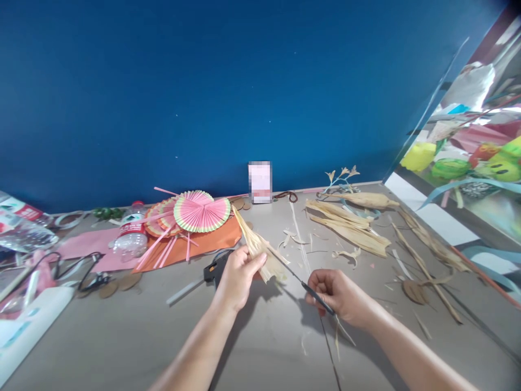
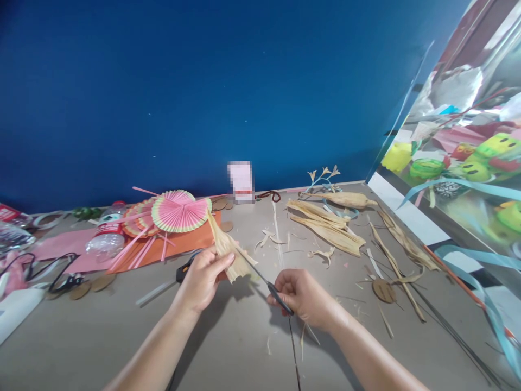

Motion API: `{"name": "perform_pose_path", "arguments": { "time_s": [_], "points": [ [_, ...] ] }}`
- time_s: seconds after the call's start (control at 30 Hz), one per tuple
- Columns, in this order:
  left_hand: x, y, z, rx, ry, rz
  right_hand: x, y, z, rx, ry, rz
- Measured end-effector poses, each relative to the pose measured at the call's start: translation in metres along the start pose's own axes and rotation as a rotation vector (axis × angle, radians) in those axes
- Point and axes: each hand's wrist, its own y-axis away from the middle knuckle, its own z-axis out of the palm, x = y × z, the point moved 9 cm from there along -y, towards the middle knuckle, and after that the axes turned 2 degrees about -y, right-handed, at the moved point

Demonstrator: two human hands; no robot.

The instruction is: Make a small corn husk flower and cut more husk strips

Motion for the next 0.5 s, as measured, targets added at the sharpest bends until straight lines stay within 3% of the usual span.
{"name": "perform_pose_path", "arguments": {
  "time_s": [0.5],
  "points": [
    [0.0003, -0.0008, -0.0022, -0.016, -0.138, 0.065, 0.0051, 0.0006, 0.0042, -0.02, -0.11, 0.01]
  ]
}}
